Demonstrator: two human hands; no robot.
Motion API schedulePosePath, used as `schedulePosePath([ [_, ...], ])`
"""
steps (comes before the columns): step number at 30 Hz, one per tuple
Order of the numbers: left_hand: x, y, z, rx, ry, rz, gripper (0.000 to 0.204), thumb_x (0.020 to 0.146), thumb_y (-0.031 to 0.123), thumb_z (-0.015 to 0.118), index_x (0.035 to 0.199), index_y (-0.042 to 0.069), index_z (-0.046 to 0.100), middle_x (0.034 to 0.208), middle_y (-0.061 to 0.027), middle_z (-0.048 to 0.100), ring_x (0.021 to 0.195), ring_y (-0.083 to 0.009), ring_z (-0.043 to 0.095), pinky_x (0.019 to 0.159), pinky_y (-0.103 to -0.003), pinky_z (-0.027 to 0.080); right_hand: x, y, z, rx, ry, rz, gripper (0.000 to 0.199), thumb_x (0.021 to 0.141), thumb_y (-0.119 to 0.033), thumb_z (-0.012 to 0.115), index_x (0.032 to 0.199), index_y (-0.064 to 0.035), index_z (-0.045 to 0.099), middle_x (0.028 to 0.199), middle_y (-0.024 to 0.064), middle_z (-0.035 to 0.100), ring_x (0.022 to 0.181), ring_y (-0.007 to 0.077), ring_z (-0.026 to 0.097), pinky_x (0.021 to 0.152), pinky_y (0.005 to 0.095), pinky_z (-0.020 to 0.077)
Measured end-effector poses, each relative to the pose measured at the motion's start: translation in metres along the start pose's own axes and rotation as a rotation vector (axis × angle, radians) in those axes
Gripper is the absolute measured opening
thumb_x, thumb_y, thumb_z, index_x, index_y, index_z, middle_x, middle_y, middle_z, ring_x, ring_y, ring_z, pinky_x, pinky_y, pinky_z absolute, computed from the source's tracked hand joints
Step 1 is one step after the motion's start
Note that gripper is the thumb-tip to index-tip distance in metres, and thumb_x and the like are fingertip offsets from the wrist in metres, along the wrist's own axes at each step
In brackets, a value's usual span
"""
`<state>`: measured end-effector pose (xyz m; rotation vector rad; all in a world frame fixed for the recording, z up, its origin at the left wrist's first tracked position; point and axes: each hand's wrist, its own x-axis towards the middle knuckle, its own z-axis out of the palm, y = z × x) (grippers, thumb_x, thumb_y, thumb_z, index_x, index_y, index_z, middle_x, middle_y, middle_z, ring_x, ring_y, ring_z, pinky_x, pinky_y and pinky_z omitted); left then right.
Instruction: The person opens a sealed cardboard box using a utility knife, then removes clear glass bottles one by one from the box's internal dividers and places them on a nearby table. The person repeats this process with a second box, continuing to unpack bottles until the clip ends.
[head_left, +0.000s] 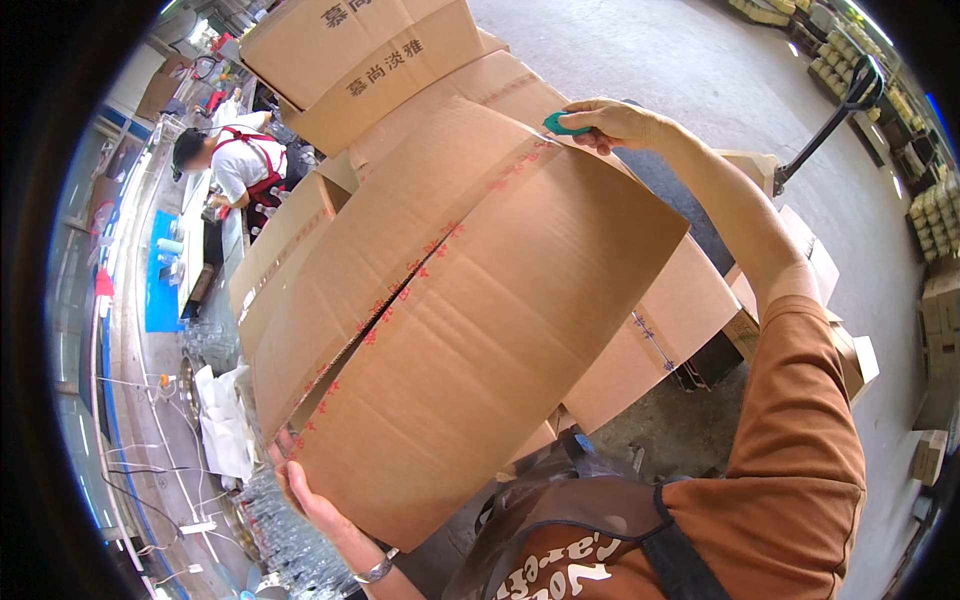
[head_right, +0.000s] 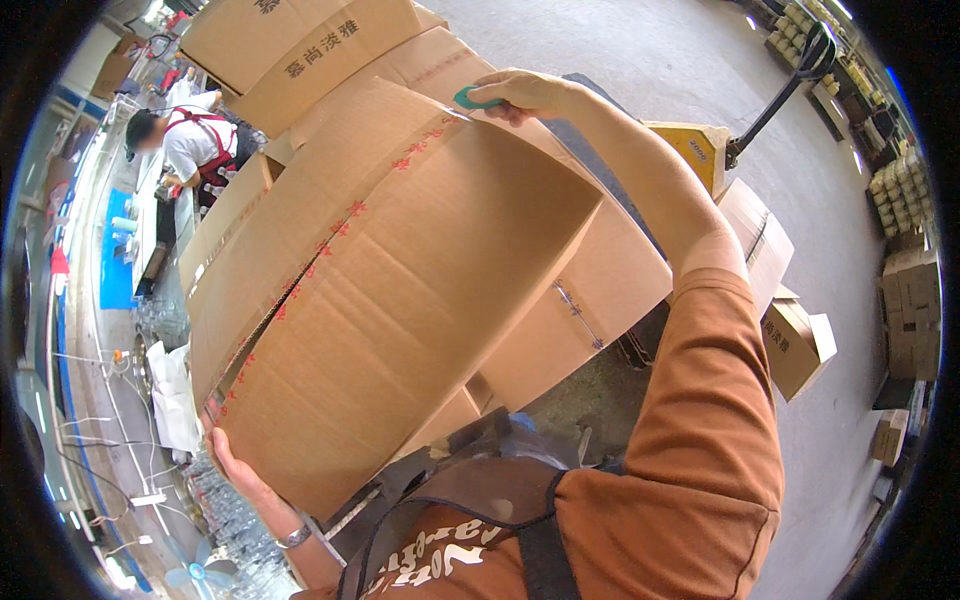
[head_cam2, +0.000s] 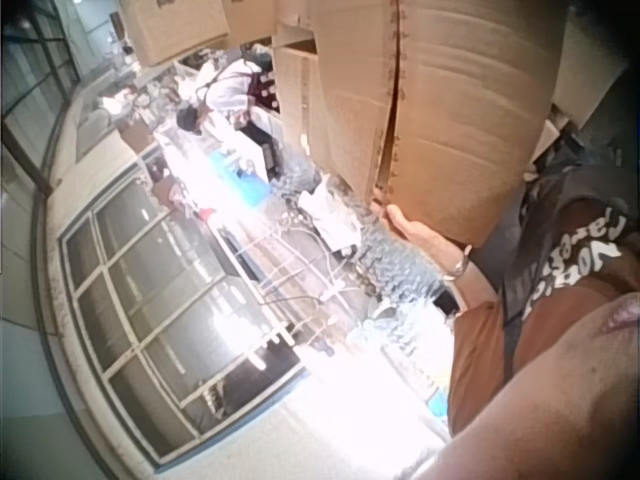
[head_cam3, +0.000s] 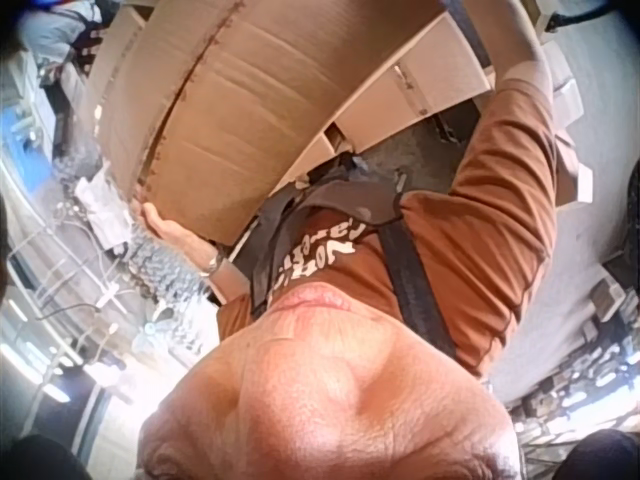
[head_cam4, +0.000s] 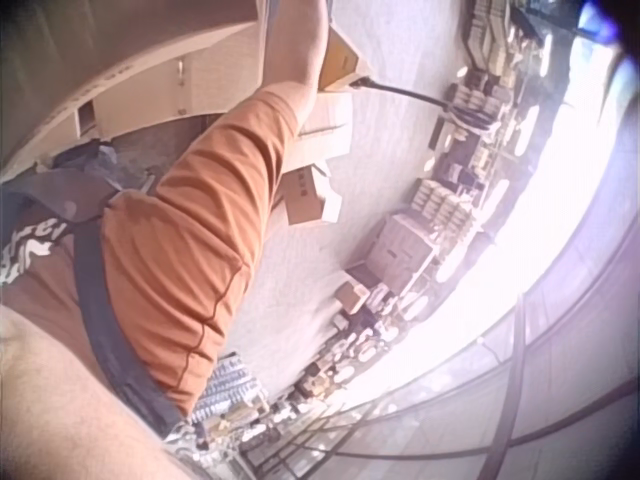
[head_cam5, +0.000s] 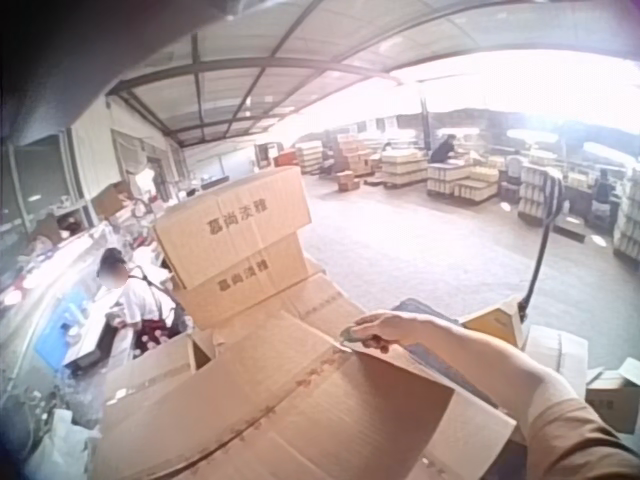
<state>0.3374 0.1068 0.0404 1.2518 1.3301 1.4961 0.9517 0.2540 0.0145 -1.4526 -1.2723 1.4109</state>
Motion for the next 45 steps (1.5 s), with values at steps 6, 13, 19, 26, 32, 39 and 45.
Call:
schedulePosePath([
  [6, -0.001, -0.001, 0.001, 0.003, 0.015, 0.009, 0.055, 0.099, 0.023, 0.045, 0.147, -0.004, 0.036, 0.149, -0.0178, 0.044, 0.133, -0.0289, 0.046, 0.111, -0.043, 0.037, 0.003, -0.012, 0.003, -0.051, -0.058, 0.072, 0.033, 0.097, -0.034, 0.062, 0.115, -0.0062, 0.065, 0.066, -0.0013, 0.051, 0.054, 0.0053, 0.044, 0.044, 0.02, 0.0343],
  [13, -0.001, -0.004, -0.001, -0.033, 0.043, 0.005, 0.054, 0.099, 0.022, 0.045, 0.147, -0.003, 0.037, 0.148, -0.017, 0.046, 0.133, -0.0286, 0.046, 0.112, -0.044, 0.037, 0.003, -0.025, 0.004, -0.126, -0.094, 0.102, 0.028, 0.096, -0.03, 0.06, 0.114, -0.0088, 0.064, 0.064, -0.0039, 0.043, 0.053, 0.0041, 0.034, 0.046, 0.0218, 0.0259],
  [19, 0.0, -0.003, 0.003, -0.032, 0.053, -0.019, 0.054, 0.1, 0.022, 0.045, 0.147, -0.003, 0.037, 0.147, -0.0169, 0.046, 0.133, -0.0286, 0.046, 0.111, -0.044, 0.037, 0.001, -0.034, -0.011, -0.328, -0.247, 0.13, 0.025, 0.094, -0.031, 0.059, 0.107, -0.0091, 0.063, 0.06, -0.0043, 0.043, 0.049, 0.0056, 0.036, 0.045, 0.0232, 0.0276],
  [26, -0.001, -0.007, -0.004, -0.003, 0.036, -0.026, 0.058, 0.099, 0.026, 0.043, 0.149, -0.002, 0.033, 0.153, -0.0174, 0.039, 0.135, -0.0301, 0.043, 0.112, -0.045, 0.035, -0.081, -0.015, -0.035, -0.509, -0.139, 0.165, 0.031, 0.095, -0.037, 0.061, 0.095, -0.0066, 0.063, 0.056, -0.0006, 0.05, 0.045, 0.008, 0.046, 0.042, 0.0242, 0.0404],
  [32, 0.002, 0.007, 0.011, -0.113, 0.052, -0.004, 0.06, 0.098, 0.029, 0.042, 0.15, -0.002, 0.033, 0.152, -0.0172, 0.04, 0.137, -0.0292, 0.041, 0.113, -0.044, 0.034, -0.11, 0.056, -0.061, -0.059, 0.146, 0.036, 0.039, 0.097, -0.048, 0.059, 0.089, -0.0098, 0.063, 0.06, 0.0012, 0.054, 0.046, 0.0057, 0.048, 0.043, 0.0223, 0.0421],
  [39, 0.019, -0.024, -0.044, -0.065, -0.039, -0.149, 0.038, 0.097, 0.035, 0.052, 0.12, 0.005, 0.058, 0.121, -0.0073, 0.059, 0.111, -0.0209, 0.055, 0.096, -0.038, 0.044, -0.026, -0.015, -0.001, -0.274, 0.168, -0.047, 0.039, 0.093, -0.043, 0.063, 0.108, -0.0076, 0.069, 0.059, -0.002, 0.047, 0.049, 0.005, 0.038, 0.046, 0.0225, 0.0342],
  [45, 0.023, -0.027, -0.031, 0.009, -0.028, -0.028, 0.03, 0.097, 0.033, 0.051, 0.111, 0.008, 0.058, 0.117, -0.0058, 0.059, 0.109, -0.0176, 0.053, 0.096, -0.036, 0.042, 0.0, -0.036, 0.007, -0.294, -0.054, 0.096, 0.028, 0.09, -0.036, 0.063, 0.101, -0.011, 0.069, 0.057, -0.0058, 0.042, 0.048, 0.0051, 0.034, 0.046, 0.0225, 0.0289],
])
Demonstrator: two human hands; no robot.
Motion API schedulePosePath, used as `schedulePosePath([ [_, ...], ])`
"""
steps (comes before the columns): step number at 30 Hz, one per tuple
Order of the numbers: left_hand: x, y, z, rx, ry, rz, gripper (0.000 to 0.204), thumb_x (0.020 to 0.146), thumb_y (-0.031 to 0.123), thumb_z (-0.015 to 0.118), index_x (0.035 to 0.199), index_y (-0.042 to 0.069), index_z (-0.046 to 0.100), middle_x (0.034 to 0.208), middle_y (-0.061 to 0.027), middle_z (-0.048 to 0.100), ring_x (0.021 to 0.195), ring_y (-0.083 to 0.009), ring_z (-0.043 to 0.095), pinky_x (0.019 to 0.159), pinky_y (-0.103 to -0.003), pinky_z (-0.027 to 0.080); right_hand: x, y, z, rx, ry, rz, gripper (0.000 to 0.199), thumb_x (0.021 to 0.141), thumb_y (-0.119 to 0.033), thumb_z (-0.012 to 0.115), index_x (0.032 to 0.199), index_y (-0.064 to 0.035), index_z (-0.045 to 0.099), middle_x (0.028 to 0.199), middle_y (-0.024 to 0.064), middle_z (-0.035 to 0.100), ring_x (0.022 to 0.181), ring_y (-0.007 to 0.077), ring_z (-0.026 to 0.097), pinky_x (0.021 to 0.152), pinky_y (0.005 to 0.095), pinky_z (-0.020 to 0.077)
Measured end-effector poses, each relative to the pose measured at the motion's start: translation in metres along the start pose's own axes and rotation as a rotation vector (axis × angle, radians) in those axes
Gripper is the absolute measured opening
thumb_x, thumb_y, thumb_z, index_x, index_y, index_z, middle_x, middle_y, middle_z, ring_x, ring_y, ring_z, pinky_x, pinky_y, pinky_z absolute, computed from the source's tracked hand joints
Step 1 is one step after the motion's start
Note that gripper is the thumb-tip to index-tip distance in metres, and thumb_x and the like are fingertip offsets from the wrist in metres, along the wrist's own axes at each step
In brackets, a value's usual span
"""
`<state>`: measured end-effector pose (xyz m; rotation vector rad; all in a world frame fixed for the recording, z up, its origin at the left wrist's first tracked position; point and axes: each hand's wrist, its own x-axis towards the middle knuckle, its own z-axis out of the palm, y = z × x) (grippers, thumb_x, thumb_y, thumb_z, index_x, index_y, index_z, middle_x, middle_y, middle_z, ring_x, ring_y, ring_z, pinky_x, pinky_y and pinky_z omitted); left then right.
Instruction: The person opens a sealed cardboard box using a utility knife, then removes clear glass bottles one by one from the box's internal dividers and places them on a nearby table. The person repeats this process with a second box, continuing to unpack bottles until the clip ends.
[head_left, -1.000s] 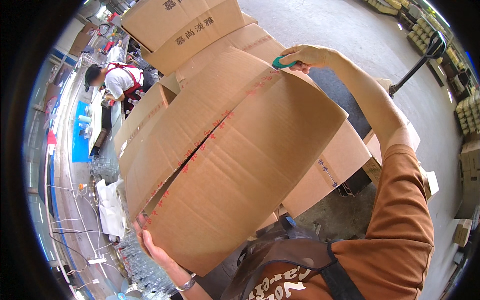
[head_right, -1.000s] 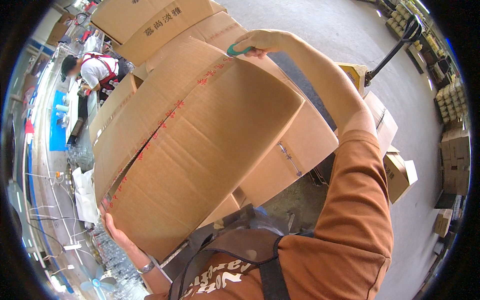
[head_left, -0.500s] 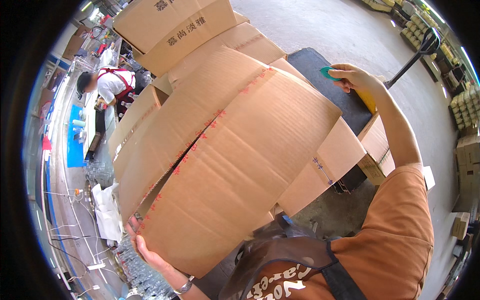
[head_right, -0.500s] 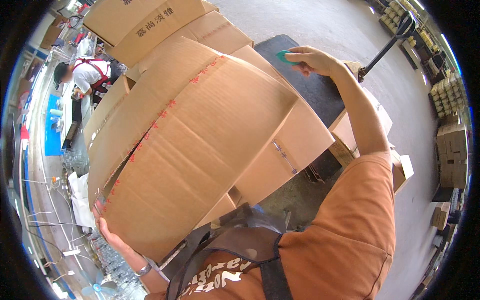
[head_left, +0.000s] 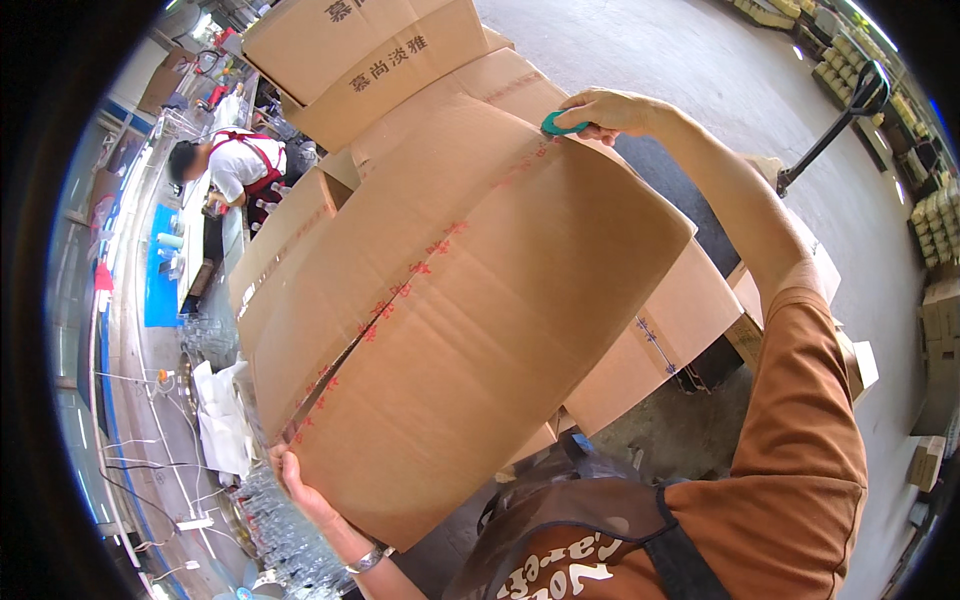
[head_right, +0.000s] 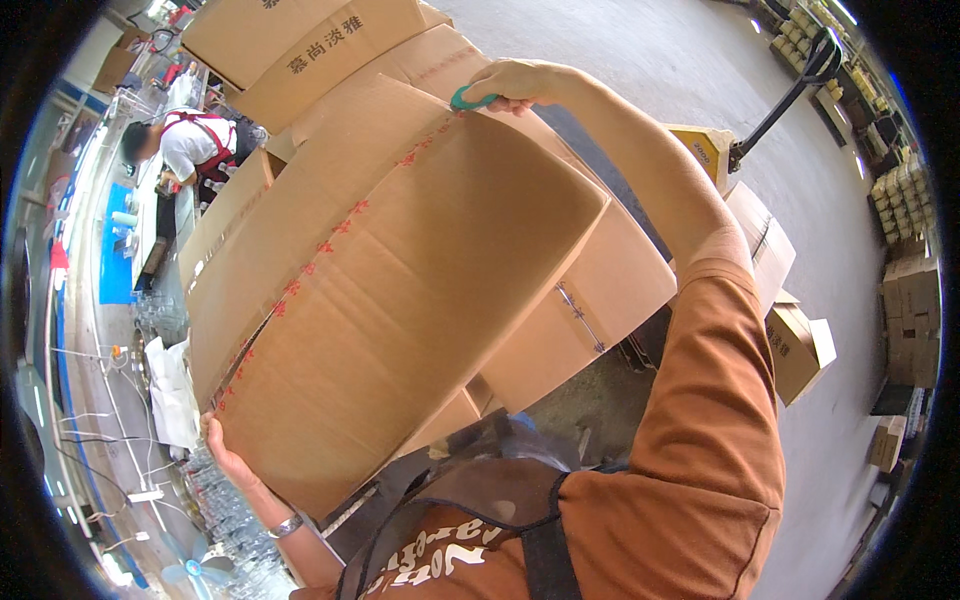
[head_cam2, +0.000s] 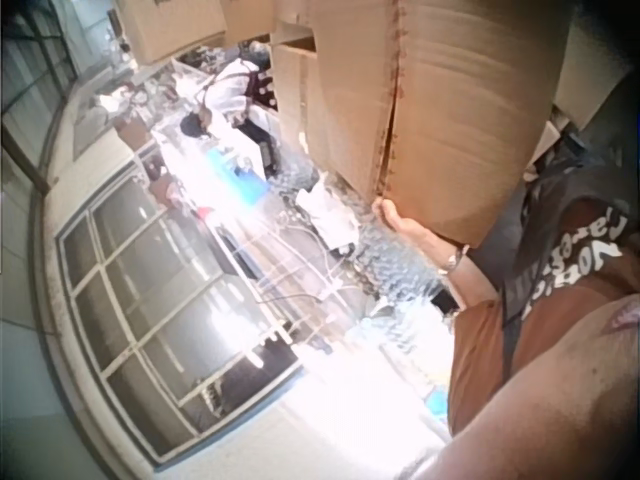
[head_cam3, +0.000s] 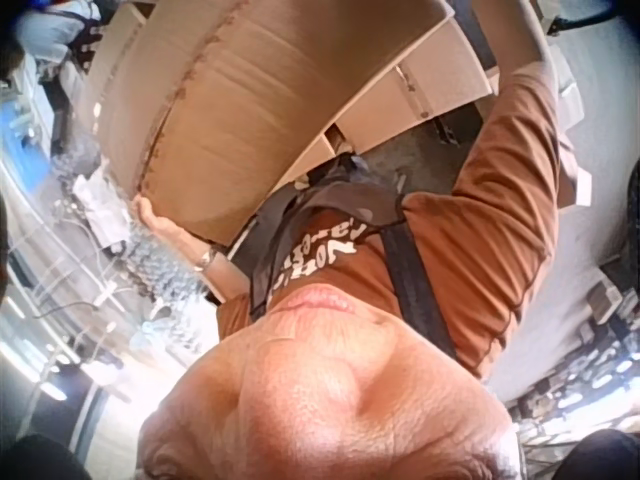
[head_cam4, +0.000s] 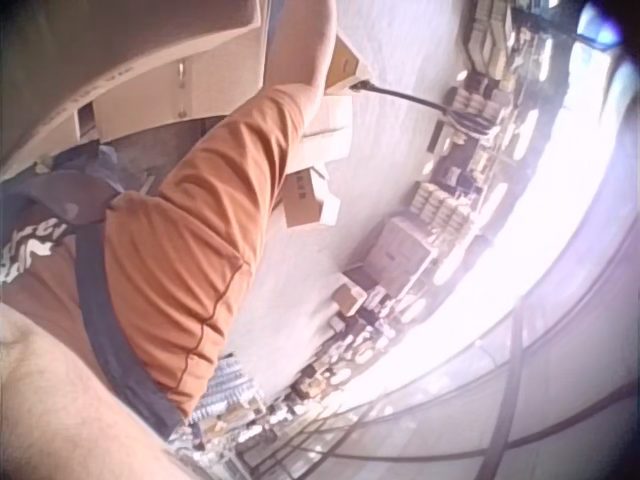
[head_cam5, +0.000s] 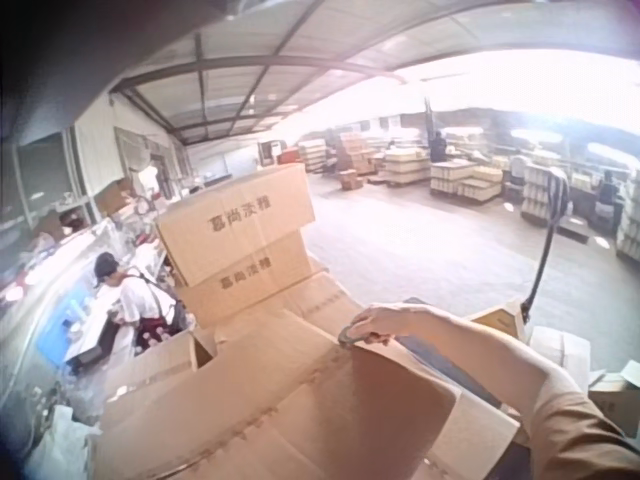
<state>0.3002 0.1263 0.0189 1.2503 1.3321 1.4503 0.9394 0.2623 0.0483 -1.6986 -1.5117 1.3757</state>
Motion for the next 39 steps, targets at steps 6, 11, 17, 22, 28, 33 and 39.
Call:
schedulePosePath([
  [6, -0.001, 0.005, 0.011, 0.019, -0.012, 0.044, 0.016, 0.095, 0.019, 0.044, 0.095, 0.004, 0.05, 0.148, -0.0223, 0.042, 0.133, -0.0315, 0.044, 0.111, -0.045, 0.034, 0.002, -0.005, -0.016, -0.087, -0.161, 0.033, 0.025, 0.091, -0.034, 0.06, 0.085, -0.0099, 0.061, 0.055, -0.0049, 0.041, 0.047, 0.0055, 0.036, 0.043, 0.0233, 0.0297],
  [11, 0.006, 0.056, 0.05, -0.006, -0.063, 0.365, 0.011, 0.095, 0.011, 0.04, 0.084, 0.007, 0.041, 0.16, -0.021, 0.023, 0.144, -0.0363, 0.034, 0.116, -0.047, 0.031, -0.028, 0.048, -0.05, -0.11, -0.213, 0.06, 0.029, 0.1, -0.03, 0.055, 0.101, -0.0028, 0.062, 0.061, 0.002, 0.053, 0.049, 0.0061, 0.045, 0.041, 0.0234, 0.0378],
  [17, 0.014, 0.058, 0.055, 0.022, -0.142, 0.263, 0.013, 0.098, 0.01, 0.041, 0.085, 0.008, 0.042, 0.16, -0.0208, 0.025, 0.144, -0.0344, 0.034, 0.116, -0.045, 0.033, -0.114, 0.194, 0.014, 0.117, 0.429, 0.175, 0.042, 0.091, -0.036, 0.068, 0.115, -0.0013, 0.067, 0.081, 0.0068, 0.066, 0.071, 0.0112, 0.061, 0.059, 0.0269, 0.0525],
  [22, 0.016, 0.04, 0.047, 0.054, -0.164, 0.088, 0.013, 0.1, 0.015, 0.044, 0.095, 0.004, 0.049, 0.15, -0.0217, 0.041, 0.134, -0.0319, 0.046, 0.109, -0.044, 0.04, -0.162, 0.241, 0.143, -0.135, 0.615, 0.215, 0.033, 0.087, -0.029, 0.071, 0.11, -0.0051, 0.068, 0.084, 0.0123, 0.071, 0.073, 0.0243, 0.067, 0.069, 0.037, 0.0539],
  [28, 0.023, 0.027, 0.012, -0.165, -0.184, -0.107, 0.022, 0.101, 0.026, 0.049, 0.112, 0.008, 0.057, 0.134, -0.0162, 0.059, 0.124, -0.0291, 0.055, 0.104, -0.045, 0.046, -0.165, 0.224, 0.167, -0.513, 0.886, 0.254, 0.046, 0.089, -0.044, 0.067, 0.119, -0.0077, 0.066, 0.123, 0.0176, 0.058, 0.111, 0.0337, 0.06, 0.095, 0.0431, 0.0484],
  [33, 0.011, 0.067, -0.012, -0.554, -0.454, -0.042, 0.032, 0.102, 0.035, 0.047, 0.117, 0.009, 0.059, 0.125, -0.0185, 0.064, 0.119, -0.0342, 0.059, 0.101, -0.05, 0.047, -0.215, 0.136, 0.133, -0.597, 1.307, -0.218, 0.039, 0.086, -0.022, 0.076, 0.12, -0.0083, 0.064, 0.119, 0.013, 0.063, 0.1, 0.0253, 0.066, 0.084, 0.0365, 0.0552],
  [39, -0.058, 0.124, 0.02, -0.582, -1.085, 0.412, 0.066, 0.099, 0.057, 0.042, 0.129, -0.001, 0.05, 0.138, -0.0256, 0.05, 0.128, -0.0434, 0.047, 0.109, -0.053, 0.036, -0.288, -0.169, 0.267, -1.021, 0.864, -0.768, 0.069, 0.07, -0.026, 0.084, 0.133, -0.0115, 0.059, 0.133, 0.01, 0.061, 0.128, 0.0312, 0.055, 0.105, 0.0474, 0.0449],
])
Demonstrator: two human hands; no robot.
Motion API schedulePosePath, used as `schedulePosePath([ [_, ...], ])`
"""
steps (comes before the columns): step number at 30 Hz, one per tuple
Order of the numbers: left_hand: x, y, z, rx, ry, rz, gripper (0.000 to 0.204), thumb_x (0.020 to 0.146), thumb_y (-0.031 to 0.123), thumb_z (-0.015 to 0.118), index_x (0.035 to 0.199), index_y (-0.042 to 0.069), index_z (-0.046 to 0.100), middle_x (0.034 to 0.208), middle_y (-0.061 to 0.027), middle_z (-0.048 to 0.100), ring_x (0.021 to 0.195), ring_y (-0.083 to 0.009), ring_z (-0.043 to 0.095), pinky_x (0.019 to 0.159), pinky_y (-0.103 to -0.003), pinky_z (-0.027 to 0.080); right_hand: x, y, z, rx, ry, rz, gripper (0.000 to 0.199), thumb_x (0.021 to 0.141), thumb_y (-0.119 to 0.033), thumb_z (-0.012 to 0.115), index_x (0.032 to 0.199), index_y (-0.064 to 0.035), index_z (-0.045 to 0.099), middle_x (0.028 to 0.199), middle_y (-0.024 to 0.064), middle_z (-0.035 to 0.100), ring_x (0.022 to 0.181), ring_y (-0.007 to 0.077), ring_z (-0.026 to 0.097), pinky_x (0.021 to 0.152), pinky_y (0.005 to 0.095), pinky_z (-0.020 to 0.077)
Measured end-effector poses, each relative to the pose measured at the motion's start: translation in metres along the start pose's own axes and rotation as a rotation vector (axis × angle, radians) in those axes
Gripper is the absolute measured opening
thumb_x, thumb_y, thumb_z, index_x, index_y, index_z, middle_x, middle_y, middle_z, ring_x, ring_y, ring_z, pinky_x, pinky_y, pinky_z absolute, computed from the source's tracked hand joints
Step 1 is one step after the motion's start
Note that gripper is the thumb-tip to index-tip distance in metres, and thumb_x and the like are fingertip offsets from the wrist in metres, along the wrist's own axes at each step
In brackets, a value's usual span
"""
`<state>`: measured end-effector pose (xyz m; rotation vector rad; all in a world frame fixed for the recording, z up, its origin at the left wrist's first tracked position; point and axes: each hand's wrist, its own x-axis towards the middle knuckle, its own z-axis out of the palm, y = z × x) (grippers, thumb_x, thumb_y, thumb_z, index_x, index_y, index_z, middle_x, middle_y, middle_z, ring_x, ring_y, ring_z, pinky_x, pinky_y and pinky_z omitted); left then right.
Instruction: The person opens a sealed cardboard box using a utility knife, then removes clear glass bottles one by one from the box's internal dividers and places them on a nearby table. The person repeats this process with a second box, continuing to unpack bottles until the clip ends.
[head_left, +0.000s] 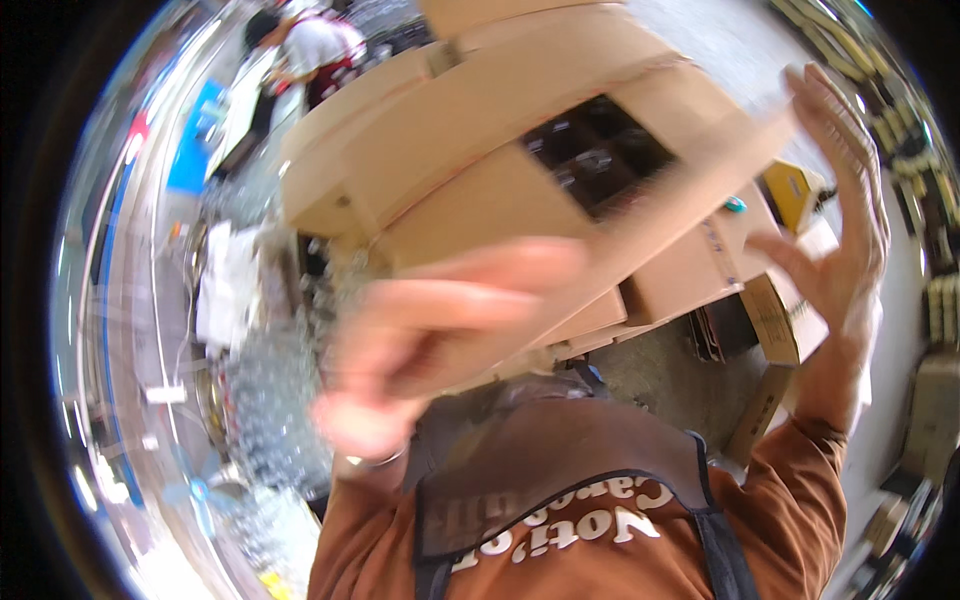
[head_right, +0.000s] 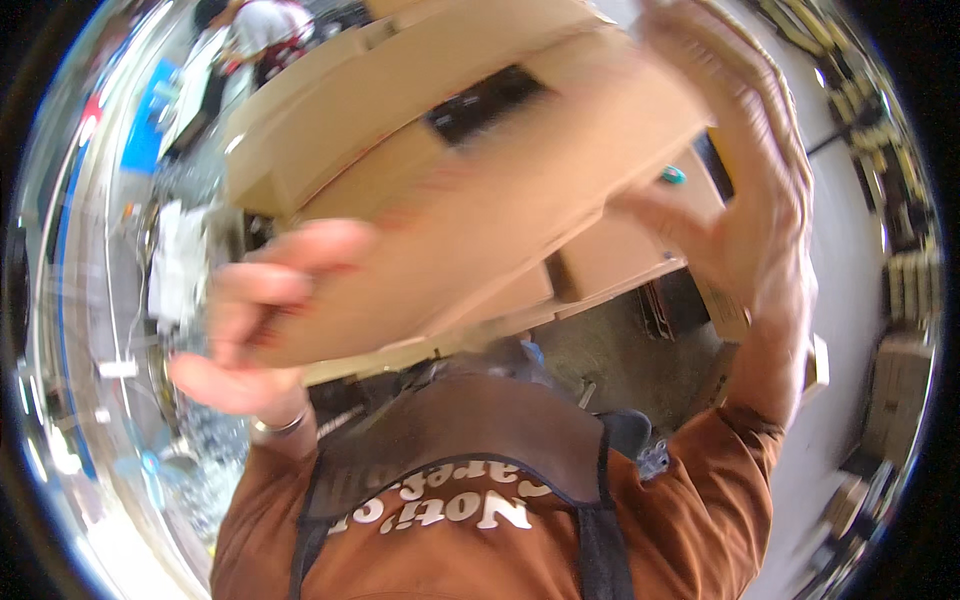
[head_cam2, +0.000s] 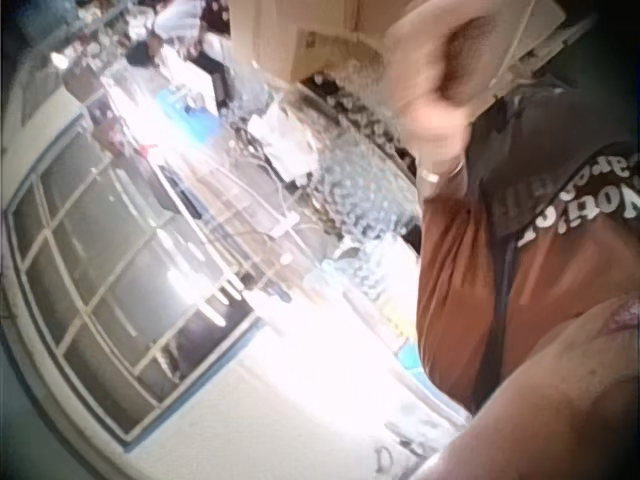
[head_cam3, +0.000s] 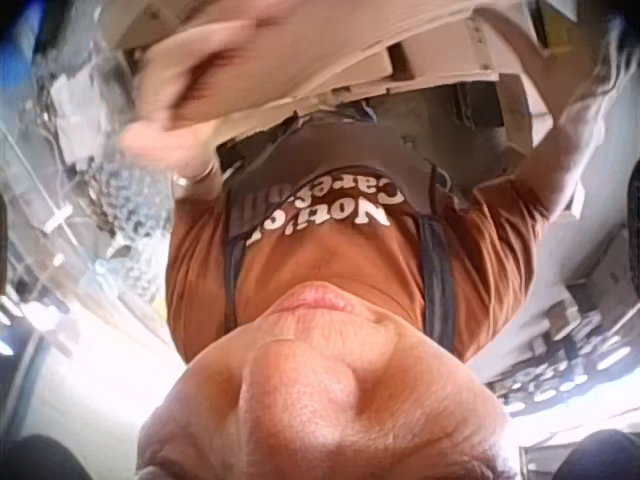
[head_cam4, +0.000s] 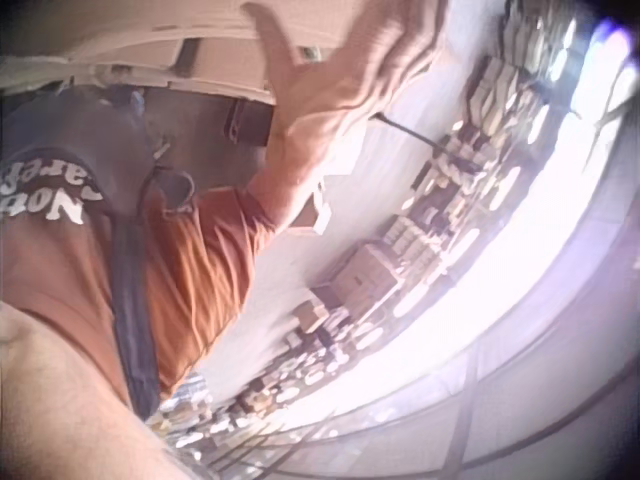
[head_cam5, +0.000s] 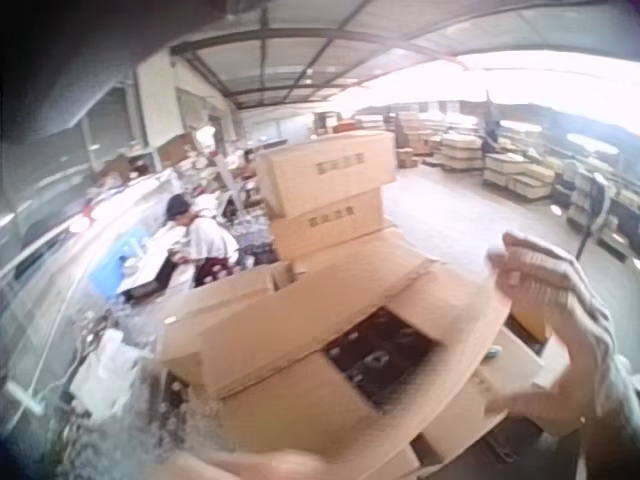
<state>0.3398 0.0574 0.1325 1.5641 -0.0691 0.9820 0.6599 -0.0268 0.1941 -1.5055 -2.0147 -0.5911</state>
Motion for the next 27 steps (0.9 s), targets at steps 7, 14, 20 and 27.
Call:
schedulePosePath([
  [7, -0.061, 0.019, 0.043, 0.179, -0.58, -0.008, 0.087, 0.097, 0.067, 0.032, 0.151, -0.001, 0.03, 0.158, -0.0239, 0.024, 0.149, -0.038, 0.015, 0.121, -0.05, 0.011, -0.003, -0.141, -0.026, 0.234, -0.736, 0.168, 0.053, 0.065, -0.018, 0.075, 0.114, -0.001, 0.068, 0.118, 0.0171, 0.066, 0.109, 0.0355, 0.063, 0.095, 0.0428, 0.0469],
  [14, -0.136, -0.051, 0.066, 0.614, -0.81, -0.197, 0.075, 0.093, 0.05, 0.056, 0.143, -0.004, 0.043, 0.154, -0.0236, 0.034, 0.146, -0.0344, 0.028, 0.122, -0.049, 0.014, -0.194, -0.182, 0.042, -0.059, -0.773, 0.437, 0.098, 0.067, -0.004, 0.079, 0.151, -0.0099, 0.031, 0.161, 0.0142, 0.023, 0.146, 0.0359, 0.027, 0.116, 0.045, 0.0283],
  [20, -0.076, -0.046, 0.021, 0.879, -0.568, 0.008, 0.056, 0.083, 0.031, 0.072, 0.13, 0.002, 0.058, 0.137, -0.0186, 0.055, 0.135, -0.0325, 0.045, 0.114, -0.047, 0.032, -0.198, -0.149, 0.14, 0.169, -0.54, 0.351, 0.066, 0.077, -0.021, 0.075, 0.136, -0.0034, 0.05, 0.147, 0.0185, 0.045, 0.137, 0.0345, 0.041, 0.112, 0.0457, 0.033],
  [27, 0.024, -0.124, -0.013, 1.154, -0.658, -0.241, 0.056, 0.101, 0.046, 0.043, 0.134, 0.003, 0.055, 0.142, -0.0153, 0.052, 0.139, -0.0303, 0.041, 0.117, -0.054, 0.023, -0.135, -0.118, 0.13, 0.306, -0.313, 0.507, 0.008, 0.084, -0.013, 0.07, 0.089, -0.007, 0.071, 0.081, 0.0128, 0.07, 0.074, 0.0318, 0.068, 0.068, 0.0397, 0.0533],
])
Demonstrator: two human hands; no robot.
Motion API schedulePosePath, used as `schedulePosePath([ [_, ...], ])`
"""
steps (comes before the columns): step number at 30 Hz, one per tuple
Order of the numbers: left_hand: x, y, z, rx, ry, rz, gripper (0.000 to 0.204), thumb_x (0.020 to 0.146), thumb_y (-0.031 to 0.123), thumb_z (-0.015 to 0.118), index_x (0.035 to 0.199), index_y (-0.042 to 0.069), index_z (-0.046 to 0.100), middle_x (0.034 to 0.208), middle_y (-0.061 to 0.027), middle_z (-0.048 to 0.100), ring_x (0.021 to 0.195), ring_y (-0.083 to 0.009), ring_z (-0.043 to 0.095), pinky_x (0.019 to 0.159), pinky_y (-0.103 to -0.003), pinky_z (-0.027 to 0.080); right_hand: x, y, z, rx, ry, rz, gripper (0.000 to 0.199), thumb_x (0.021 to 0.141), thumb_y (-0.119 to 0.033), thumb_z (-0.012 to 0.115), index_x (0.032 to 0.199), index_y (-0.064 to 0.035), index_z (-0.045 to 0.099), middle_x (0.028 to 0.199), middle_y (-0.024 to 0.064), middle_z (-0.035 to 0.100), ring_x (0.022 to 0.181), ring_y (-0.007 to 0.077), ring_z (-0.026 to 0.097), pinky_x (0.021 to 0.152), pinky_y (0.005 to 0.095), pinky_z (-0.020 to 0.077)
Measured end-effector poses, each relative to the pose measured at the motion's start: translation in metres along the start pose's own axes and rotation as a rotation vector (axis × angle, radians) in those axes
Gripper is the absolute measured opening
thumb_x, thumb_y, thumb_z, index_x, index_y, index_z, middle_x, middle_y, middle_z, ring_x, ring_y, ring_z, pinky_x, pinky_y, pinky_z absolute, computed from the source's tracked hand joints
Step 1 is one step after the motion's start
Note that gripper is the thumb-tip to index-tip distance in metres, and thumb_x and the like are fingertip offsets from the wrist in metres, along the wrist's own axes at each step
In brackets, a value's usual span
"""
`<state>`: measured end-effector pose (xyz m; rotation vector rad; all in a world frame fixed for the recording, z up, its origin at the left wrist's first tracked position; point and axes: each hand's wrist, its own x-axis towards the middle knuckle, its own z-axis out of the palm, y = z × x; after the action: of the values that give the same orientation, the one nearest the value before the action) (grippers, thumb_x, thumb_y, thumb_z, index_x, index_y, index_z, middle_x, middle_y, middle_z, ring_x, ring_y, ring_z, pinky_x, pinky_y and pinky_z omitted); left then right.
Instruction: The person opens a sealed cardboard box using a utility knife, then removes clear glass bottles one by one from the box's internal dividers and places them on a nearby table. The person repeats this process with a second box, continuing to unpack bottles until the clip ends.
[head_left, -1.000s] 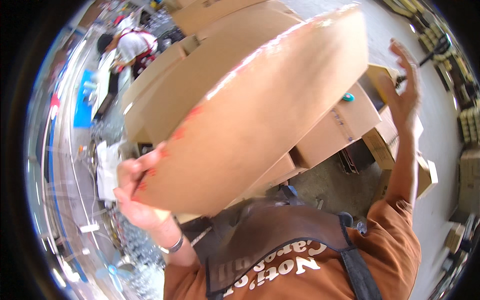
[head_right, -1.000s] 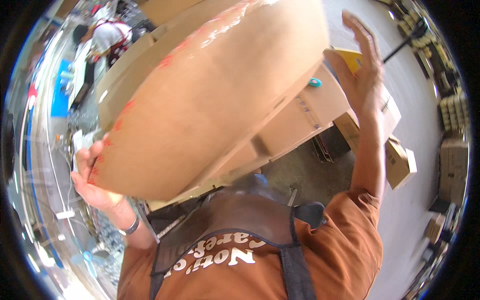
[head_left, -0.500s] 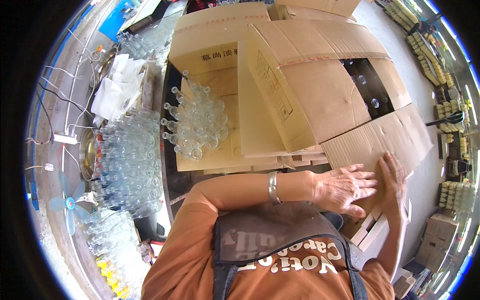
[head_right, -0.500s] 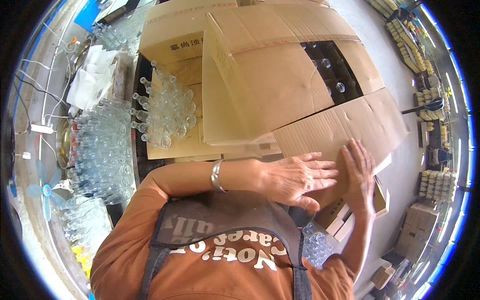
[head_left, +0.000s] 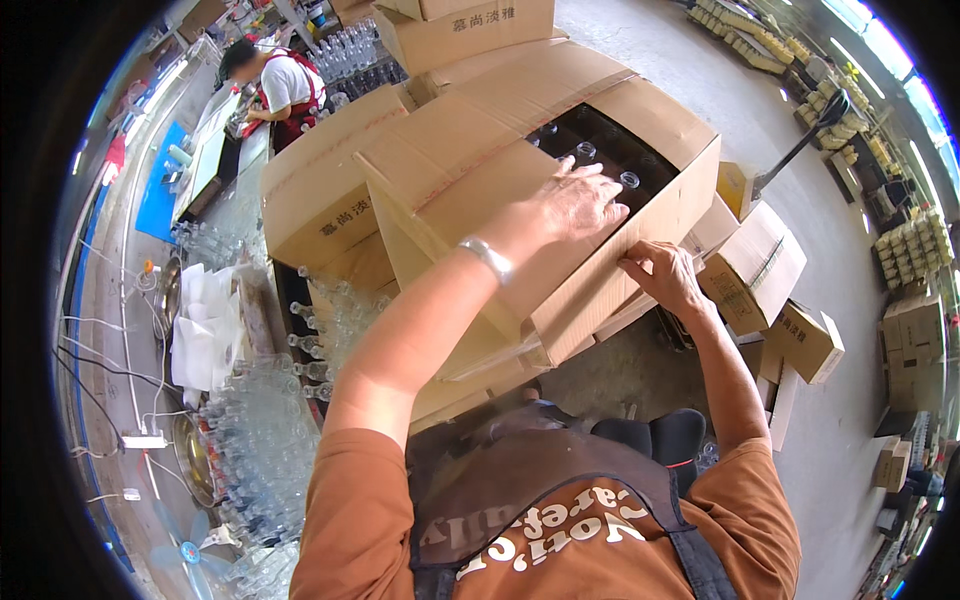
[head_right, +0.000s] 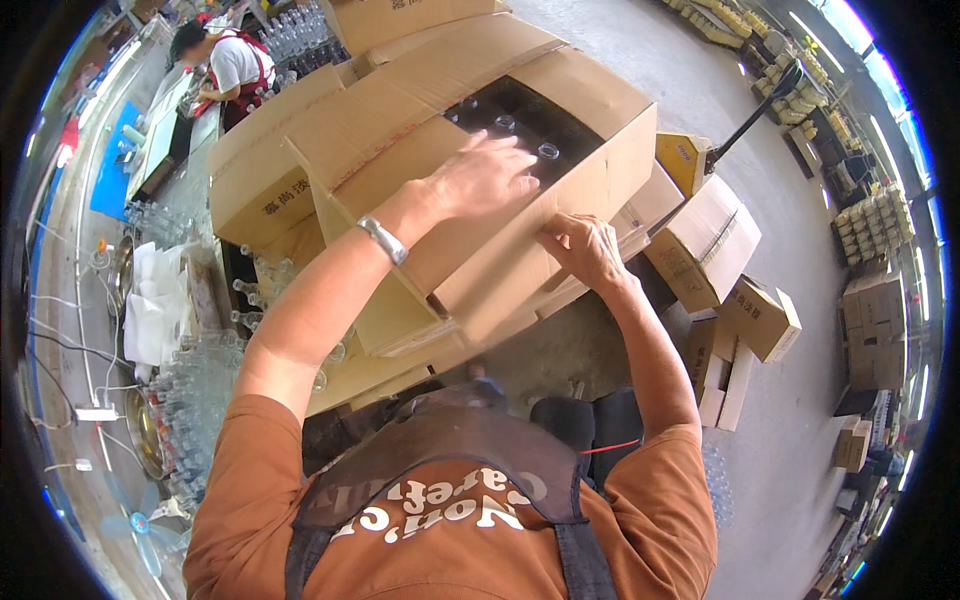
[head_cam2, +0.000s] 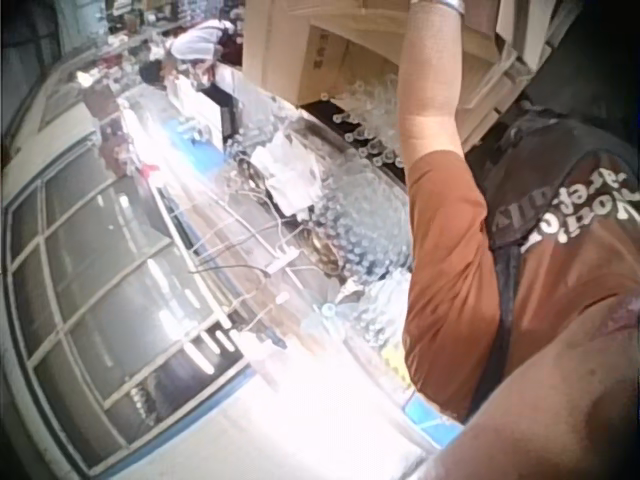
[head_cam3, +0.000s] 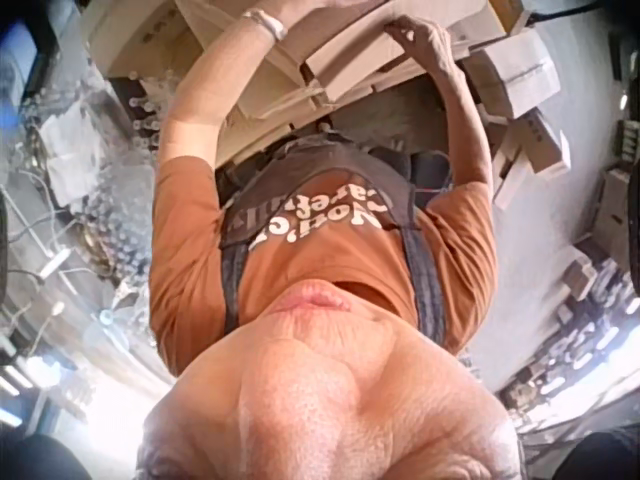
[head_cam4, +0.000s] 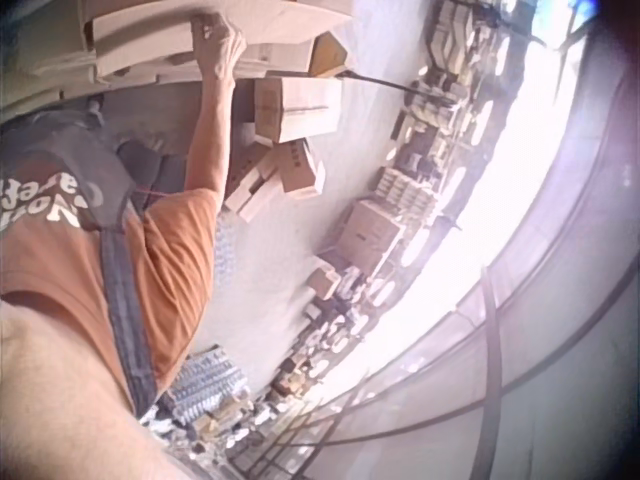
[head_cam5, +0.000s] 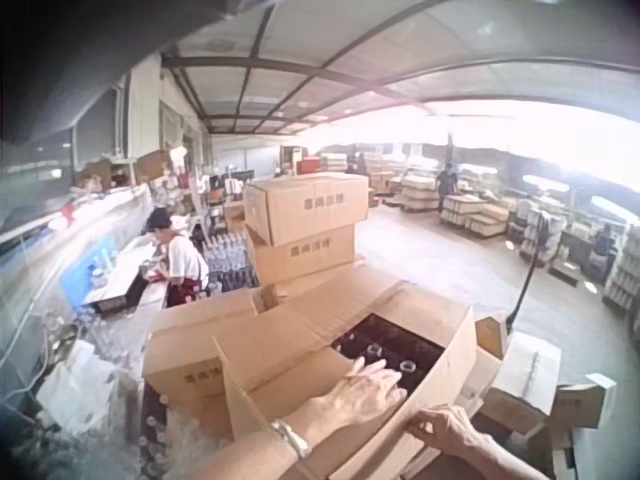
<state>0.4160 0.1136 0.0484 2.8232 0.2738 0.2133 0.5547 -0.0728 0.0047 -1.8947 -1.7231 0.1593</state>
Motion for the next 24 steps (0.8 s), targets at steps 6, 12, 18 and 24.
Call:
schedulePosePath([
  [6, 0.016, -0.005, -0.031, 0.042, 0.277, 0.126, 0.047, 0.101, 0.042, 0.047, 0.082, 0.003, 0.064, 0.079, -0.0207, 0.068, 0.076, -0.0379, 0.067, 0.069, -0.046, 0.055, 0.041, 0.021, -0.042, 0.104, 0.363, 0.002, 0.013, 0.091, -0.01, 0.061, 0.099, -0.0032, 0.068, 0.094, 0.0194, 0.069, 0.086, 0.0335, 0.068, 0.076, 0.0417, 0.0533],
  [12, -0.041, 0.026, -0.122, 0.027, 0.341, 0.067, 0.05, 0.1, 0.048, 0.049, 0.085, 0.004, 0.066, 0.063, -0.0146, 0.064, 0.057, -0.0277, 0.063, 0.056, -0.036, 0.048, 0.13, 0.056, -0.027, -0.139, 0.029, 0.122, 0.027, 0.096, -0.025, 0.052, 0.103, -0.0036, 0.066, 0.111, 0.0195, 0.067, 0.104, 0.0408, 0.062, 0.09, 0.0485, 0.0492],
  [18, -0.173, 0.068, -0.201, 0.044, 0.1, -0.472, 0.046, 0.091, 0.048, 0.065, 0.092, 0.002, 0.068, 0.051, -0.0106, 0.056, 0.049, -0.0249, 0.061, 0.052, -0.036, 0.047, 0.139, 0.053, -0.045, -0.268, -0.103, 0.126, 0.031, 0.096, -0.028, 0.054, 0.105, -0.0004, 0.064, 0.114, 0.0216, 0.064, 0.108, 0.04, 0.06, 0.092, 0.0481, 0.048],
  [24, -0.272, 0.056, -0.086, -0.079, -0.137, -0.838, 0.076, 0.084, 0.058, 0.067, 0.128, -0.004, 0.057, 0.124, -0.025, 0.057, 0.109, -0.0363, 0.062, 0.089, -0.044, 0.051, 0.123, 0.035, -0.046, -0.578, -0.04, -0.003, 0.042, 0.095, -0.03, 0.059, 0.126, -0.0018, 0.056, 0.145, 0.0264, 0.043, 0.121, 0.0427, 0.054, 0.101, 0.0489, 0.0453],
])
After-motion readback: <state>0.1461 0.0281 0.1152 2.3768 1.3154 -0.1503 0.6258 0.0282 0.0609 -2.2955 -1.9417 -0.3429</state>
